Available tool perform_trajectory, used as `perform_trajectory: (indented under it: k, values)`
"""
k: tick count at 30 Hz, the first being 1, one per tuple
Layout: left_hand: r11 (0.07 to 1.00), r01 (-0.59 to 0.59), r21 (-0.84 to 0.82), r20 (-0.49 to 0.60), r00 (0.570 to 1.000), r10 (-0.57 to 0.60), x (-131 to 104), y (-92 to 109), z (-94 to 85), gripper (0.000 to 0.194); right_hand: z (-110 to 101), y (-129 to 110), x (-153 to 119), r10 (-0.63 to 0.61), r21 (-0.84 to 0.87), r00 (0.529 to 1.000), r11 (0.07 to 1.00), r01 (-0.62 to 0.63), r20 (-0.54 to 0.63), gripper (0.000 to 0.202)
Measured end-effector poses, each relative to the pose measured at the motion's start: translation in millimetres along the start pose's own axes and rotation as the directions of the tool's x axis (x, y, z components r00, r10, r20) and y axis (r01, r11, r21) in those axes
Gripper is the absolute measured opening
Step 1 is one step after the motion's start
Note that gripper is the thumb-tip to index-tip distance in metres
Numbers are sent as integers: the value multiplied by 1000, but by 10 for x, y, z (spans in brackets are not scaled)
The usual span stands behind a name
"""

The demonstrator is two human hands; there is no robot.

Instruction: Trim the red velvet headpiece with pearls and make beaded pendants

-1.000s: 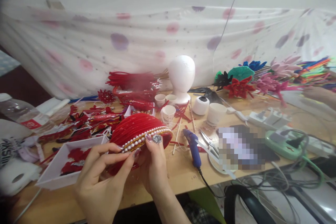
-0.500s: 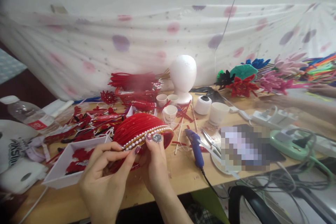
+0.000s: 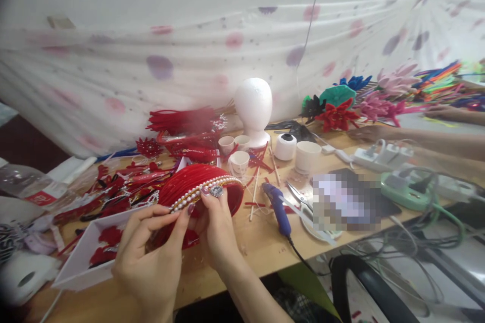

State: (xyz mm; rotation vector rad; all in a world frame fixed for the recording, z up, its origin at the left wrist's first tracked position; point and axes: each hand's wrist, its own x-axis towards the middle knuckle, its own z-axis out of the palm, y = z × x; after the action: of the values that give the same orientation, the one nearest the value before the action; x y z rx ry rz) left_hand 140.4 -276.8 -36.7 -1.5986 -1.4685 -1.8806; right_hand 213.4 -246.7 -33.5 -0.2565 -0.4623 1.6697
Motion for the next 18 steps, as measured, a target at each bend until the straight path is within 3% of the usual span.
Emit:
perform_trajectory:
  k: [5, 11, 18]
  values:
    - [987, -160, 24, -101, 982, 161, -57, -74, 67, 19, 5, -72, -3, 25, -17, 999, 1000, -25, -44, 45]
    - [995, -98, -36, -172, 981, 91, -124, -112, 88, 21, 19, -80, -11, -12, -46, 996, 999, 8, -87, 50]
    - [997, -61, -41, -160, 986, 54, -115, -104, 109, 19, 51, -52, -3, -3, 8, 993, 1000, 3, -120, 57]
